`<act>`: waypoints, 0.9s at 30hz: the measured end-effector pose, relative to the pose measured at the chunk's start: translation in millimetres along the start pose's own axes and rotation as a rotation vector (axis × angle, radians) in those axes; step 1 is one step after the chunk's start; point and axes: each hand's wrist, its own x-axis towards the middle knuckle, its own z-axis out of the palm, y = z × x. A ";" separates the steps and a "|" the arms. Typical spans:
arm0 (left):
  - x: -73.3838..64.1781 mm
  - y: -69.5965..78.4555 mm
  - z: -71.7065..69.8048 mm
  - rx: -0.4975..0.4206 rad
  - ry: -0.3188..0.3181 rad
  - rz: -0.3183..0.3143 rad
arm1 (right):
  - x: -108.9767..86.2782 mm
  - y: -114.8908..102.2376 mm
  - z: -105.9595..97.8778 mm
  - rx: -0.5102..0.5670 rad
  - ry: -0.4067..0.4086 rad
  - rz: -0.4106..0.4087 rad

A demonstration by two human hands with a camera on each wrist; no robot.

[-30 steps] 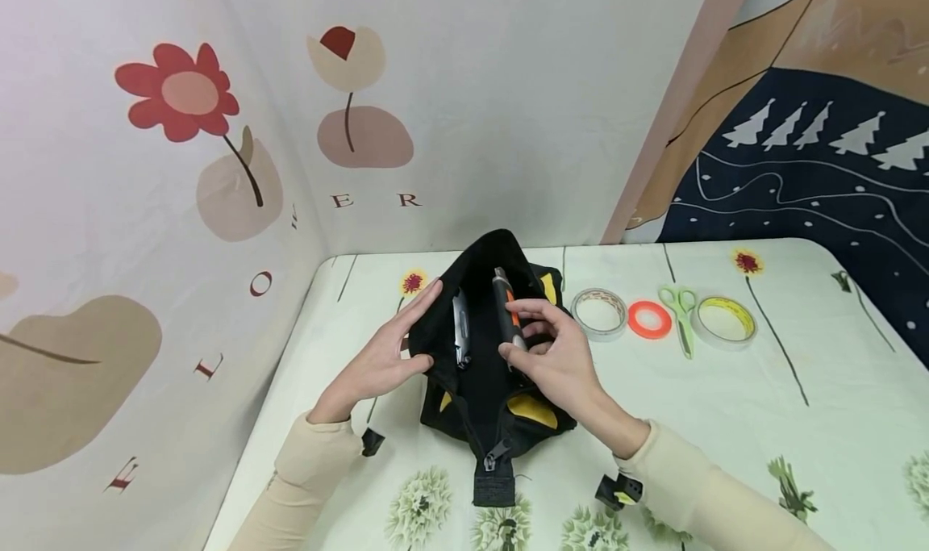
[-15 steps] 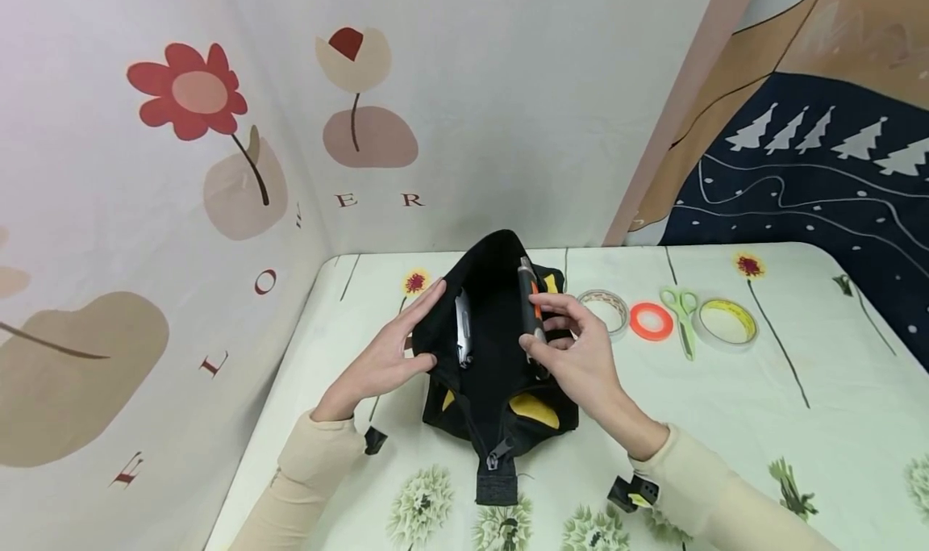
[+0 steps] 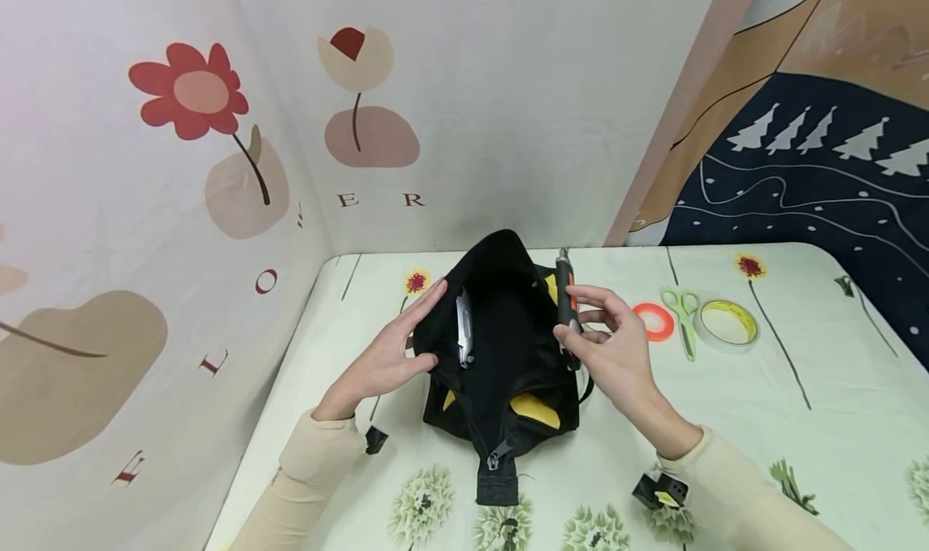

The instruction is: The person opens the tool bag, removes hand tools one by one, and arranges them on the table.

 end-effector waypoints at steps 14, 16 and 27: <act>-0.2 -1.6 0.0 -0.037 -0.006 -0.008 | 3.9 6.5 -22.3 0.021 0.101 0.003; -0.3 -1.6 0.0 -0.043 -0.007 -0.011 | 4.5 7.4 -24.5 0.051 0.110 0.004; 0.1 -2.2 0.5 -0.026 -0.005 -0.010 | 6.9 15.0 -43.2 0.102 0.180 -0.024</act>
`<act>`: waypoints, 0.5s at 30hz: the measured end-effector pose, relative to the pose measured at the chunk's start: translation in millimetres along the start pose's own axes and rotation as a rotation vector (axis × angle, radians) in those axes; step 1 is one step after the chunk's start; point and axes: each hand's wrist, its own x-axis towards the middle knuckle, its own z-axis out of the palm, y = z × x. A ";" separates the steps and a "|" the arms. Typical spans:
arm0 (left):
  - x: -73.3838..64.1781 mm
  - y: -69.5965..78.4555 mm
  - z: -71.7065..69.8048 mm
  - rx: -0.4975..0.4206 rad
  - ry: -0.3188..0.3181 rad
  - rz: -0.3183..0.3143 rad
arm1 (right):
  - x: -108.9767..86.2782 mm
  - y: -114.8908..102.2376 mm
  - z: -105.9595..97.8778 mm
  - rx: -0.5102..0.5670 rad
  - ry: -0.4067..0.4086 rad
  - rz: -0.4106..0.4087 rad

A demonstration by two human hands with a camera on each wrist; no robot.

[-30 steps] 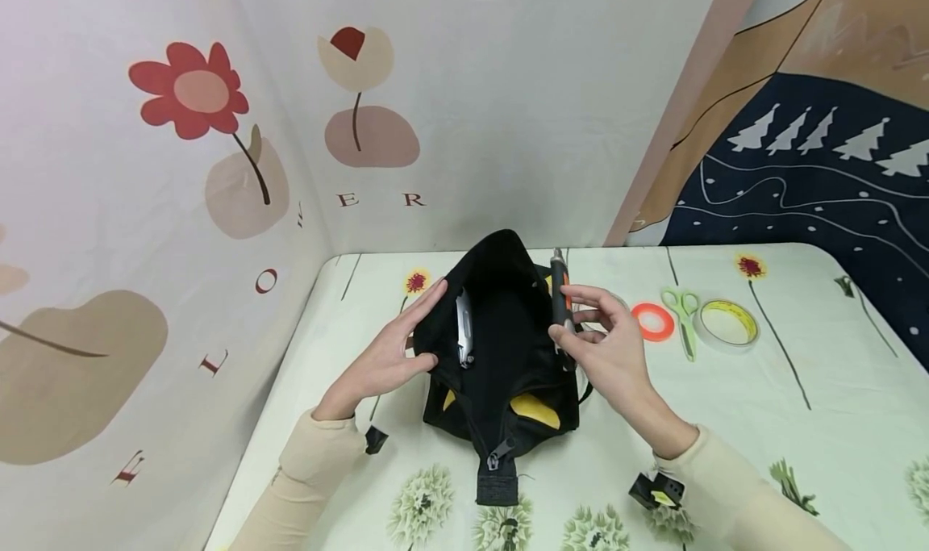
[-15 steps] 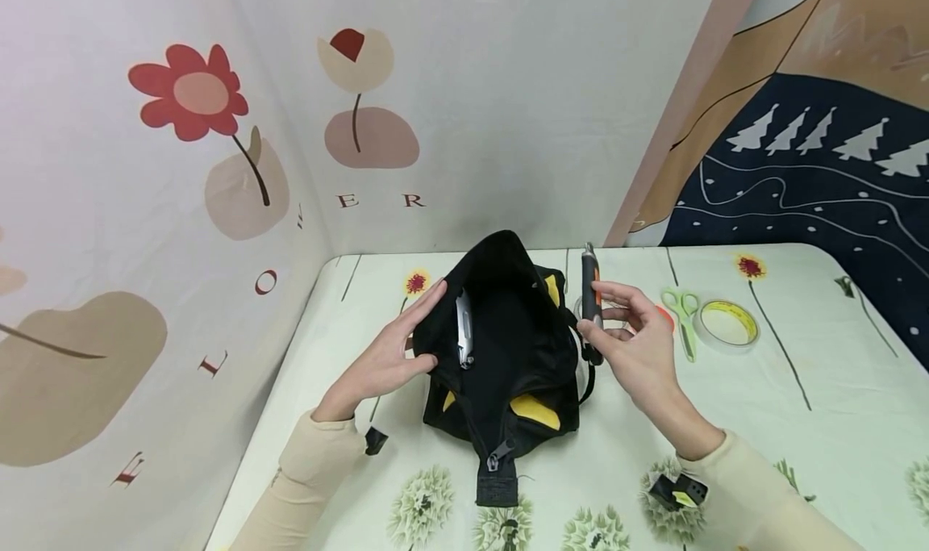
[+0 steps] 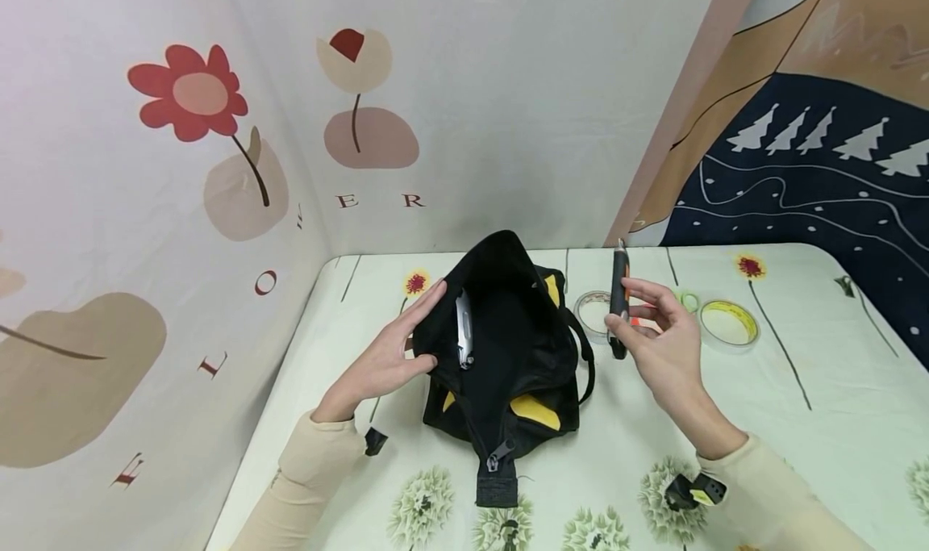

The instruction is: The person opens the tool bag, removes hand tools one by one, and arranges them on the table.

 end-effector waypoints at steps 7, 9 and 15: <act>0.5 0.3 0.6 -0.001 0.001 0.001 | 3.9 5.5 -14.5 -0.037 0.060 0.043; 0.4 0.3 0.7 -0.009 0.001 -0.003 | 5.7 6.3 -18.8 -0.032 0.064 0.049; 0.8 1.0 0.6 -0.004 0.001 -0.004 | 9.6 11.4 -31.7 -0.008 0.078 0.061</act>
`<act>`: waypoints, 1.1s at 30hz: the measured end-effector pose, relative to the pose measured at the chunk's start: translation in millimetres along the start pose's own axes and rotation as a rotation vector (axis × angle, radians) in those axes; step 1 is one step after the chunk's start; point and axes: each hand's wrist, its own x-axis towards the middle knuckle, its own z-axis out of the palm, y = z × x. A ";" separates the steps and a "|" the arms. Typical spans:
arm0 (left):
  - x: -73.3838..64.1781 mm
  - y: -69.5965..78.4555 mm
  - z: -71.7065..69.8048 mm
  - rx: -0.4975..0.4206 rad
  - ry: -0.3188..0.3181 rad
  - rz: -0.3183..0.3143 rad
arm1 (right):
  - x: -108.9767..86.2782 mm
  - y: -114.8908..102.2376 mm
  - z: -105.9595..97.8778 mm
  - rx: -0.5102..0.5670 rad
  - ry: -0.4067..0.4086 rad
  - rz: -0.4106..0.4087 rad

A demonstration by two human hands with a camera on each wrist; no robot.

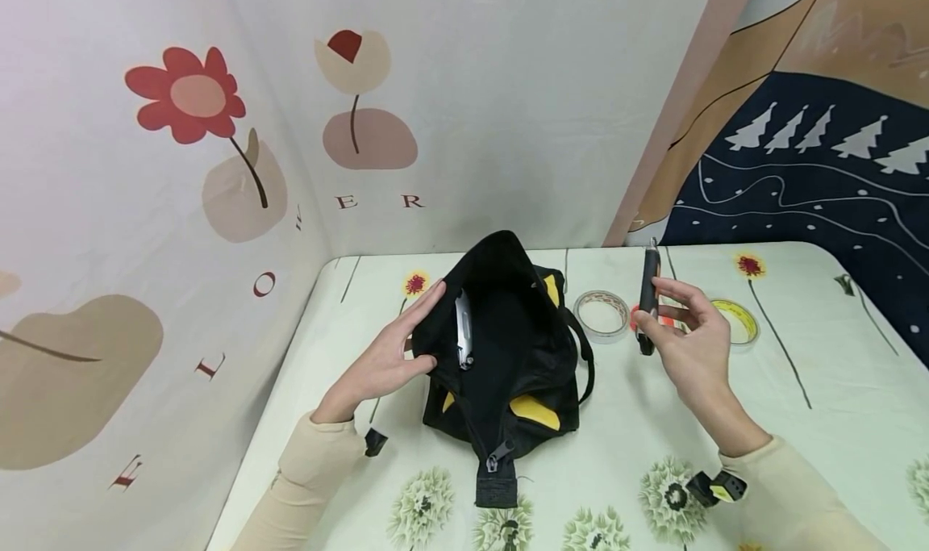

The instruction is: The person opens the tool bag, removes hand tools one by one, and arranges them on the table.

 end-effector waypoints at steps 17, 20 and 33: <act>-0.5 -0.7 0.2 0.002 0.006 0.001 | 17.9 6.8 -34.6 -0.235 0.119 0.011; -0.5 -0.6 0.2 0.003 0.005 -0.002 | 21.5 7.9 -41.0 -0.258 0.153 0.015; -1.1 0.1 -0.5 0.010 0.006 0.000 | 35.3 17.0 -70.7 -0.335 0.245 -0.021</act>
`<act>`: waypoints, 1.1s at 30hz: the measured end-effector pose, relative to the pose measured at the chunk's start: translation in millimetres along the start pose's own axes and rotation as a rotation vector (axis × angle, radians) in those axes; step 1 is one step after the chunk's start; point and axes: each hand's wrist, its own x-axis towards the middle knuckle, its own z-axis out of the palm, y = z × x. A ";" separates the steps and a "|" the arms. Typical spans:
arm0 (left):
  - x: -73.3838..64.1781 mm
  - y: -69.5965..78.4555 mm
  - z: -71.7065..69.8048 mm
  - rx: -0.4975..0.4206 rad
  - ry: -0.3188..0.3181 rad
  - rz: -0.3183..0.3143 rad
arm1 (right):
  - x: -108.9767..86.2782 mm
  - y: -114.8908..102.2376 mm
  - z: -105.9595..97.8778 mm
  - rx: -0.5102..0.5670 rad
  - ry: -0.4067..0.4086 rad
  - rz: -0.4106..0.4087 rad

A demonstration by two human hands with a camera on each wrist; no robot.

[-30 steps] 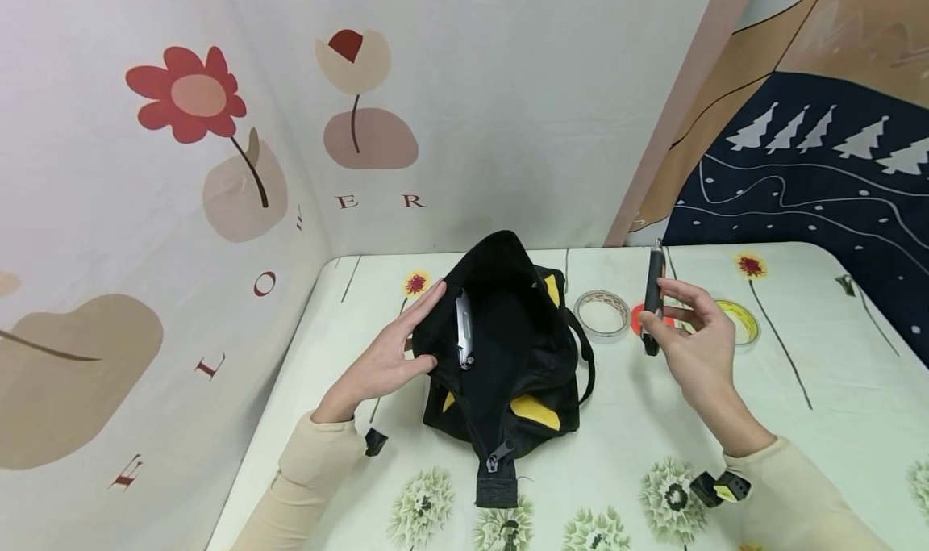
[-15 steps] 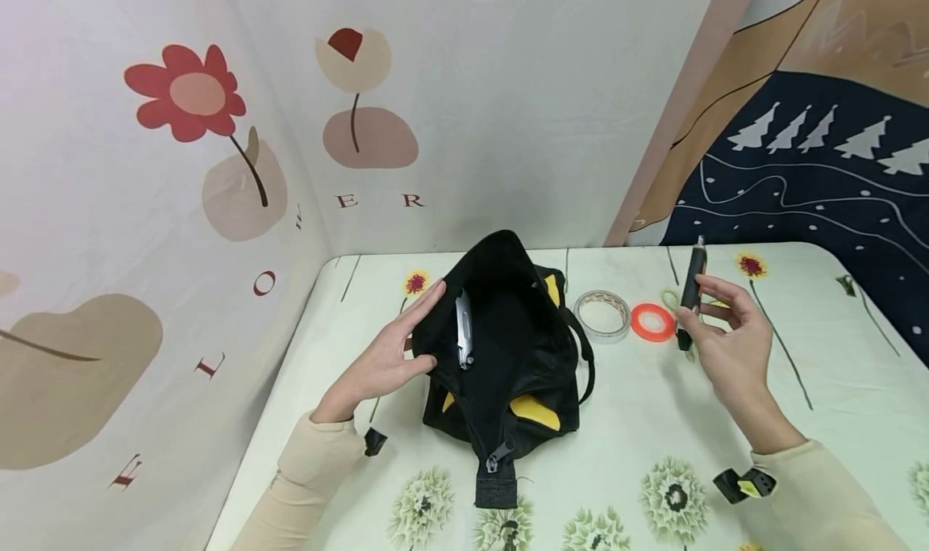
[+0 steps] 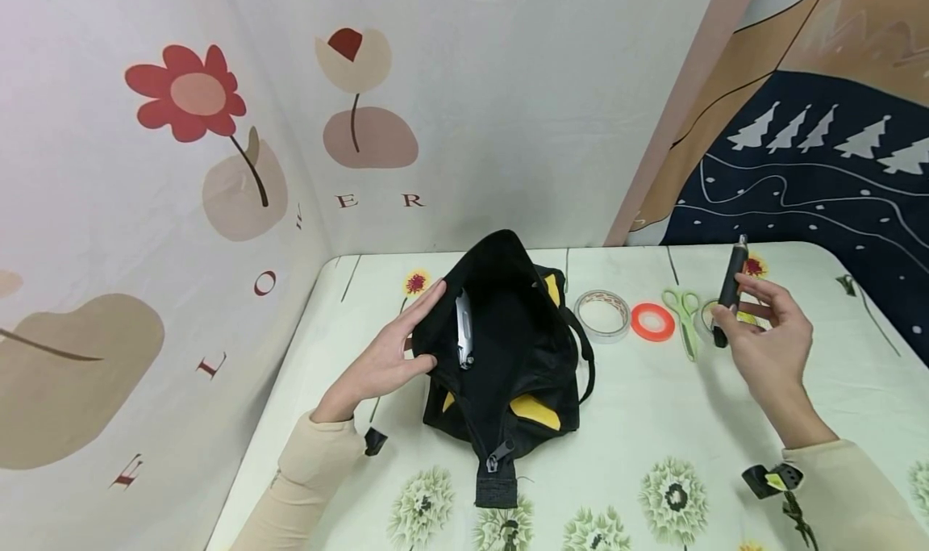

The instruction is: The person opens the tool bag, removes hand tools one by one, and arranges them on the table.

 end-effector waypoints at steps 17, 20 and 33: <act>0.9 -0.5 0.0 0.016 0.002 0.001 | 26.3 39.2 -26.4 -0.325 0.090 0.119; 1.1 -0.5 0.1 0.011 0.002 -0.001 | 29.3 43.7 -30.1 -0.362 0.094 0.134; 0.5 1.2 -0.6 -0.001 -0.006 -0.005 | 42.9 56.2 -41.1 -0.526 0.060 0.152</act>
